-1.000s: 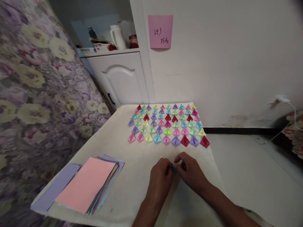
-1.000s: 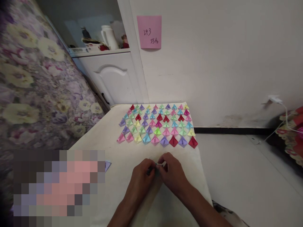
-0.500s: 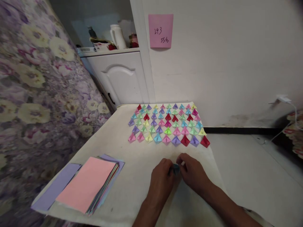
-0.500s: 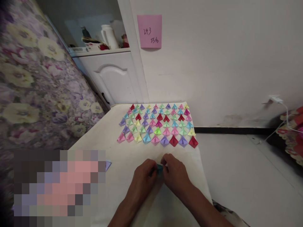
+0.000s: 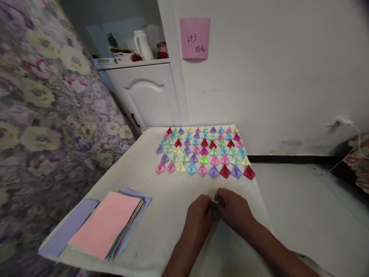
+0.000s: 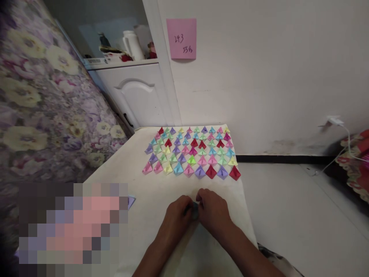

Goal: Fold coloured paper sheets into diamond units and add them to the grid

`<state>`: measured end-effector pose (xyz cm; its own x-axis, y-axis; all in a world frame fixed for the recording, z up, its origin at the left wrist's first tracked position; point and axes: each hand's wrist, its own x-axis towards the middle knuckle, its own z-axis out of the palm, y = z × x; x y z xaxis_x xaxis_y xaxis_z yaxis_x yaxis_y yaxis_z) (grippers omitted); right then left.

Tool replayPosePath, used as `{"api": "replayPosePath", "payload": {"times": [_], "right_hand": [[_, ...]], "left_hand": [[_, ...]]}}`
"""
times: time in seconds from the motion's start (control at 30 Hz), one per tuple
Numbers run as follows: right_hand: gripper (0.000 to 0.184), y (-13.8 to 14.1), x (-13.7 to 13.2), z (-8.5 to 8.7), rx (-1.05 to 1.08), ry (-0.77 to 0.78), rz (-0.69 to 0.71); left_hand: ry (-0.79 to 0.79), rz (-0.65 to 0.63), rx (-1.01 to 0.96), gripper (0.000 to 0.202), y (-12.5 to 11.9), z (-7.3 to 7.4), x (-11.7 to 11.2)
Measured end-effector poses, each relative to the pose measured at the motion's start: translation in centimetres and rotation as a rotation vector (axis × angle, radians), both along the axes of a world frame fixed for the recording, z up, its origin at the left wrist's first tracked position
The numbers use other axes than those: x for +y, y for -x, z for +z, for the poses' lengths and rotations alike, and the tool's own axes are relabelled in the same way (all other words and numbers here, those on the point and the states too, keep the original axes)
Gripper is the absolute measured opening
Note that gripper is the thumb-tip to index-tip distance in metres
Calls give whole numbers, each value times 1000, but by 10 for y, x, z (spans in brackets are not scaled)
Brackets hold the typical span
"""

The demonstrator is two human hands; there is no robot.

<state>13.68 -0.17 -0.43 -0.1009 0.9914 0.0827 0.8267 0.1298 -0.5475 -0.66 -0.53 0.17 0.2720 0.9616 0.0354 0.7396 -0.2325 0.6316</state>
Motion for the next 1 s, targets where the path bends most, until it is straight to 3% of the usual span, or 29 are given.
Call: {"api": "replayPosePath", "payload": {"times": [0.47, 0.83, 1.0], "right_hand": [[24, 0, 2, -3, 81, 31, 80], [23, 5, 2, -4, 23, 15, 106], [15, 5, 3, -5, 0, 14, 109]], "left_hand": [[14, -9, 60, 13, -1, -2, 2], [8, 85, -46, 14, -1, -4, 0], [86, 85, -219, 19, 3, -1, 4]]}}
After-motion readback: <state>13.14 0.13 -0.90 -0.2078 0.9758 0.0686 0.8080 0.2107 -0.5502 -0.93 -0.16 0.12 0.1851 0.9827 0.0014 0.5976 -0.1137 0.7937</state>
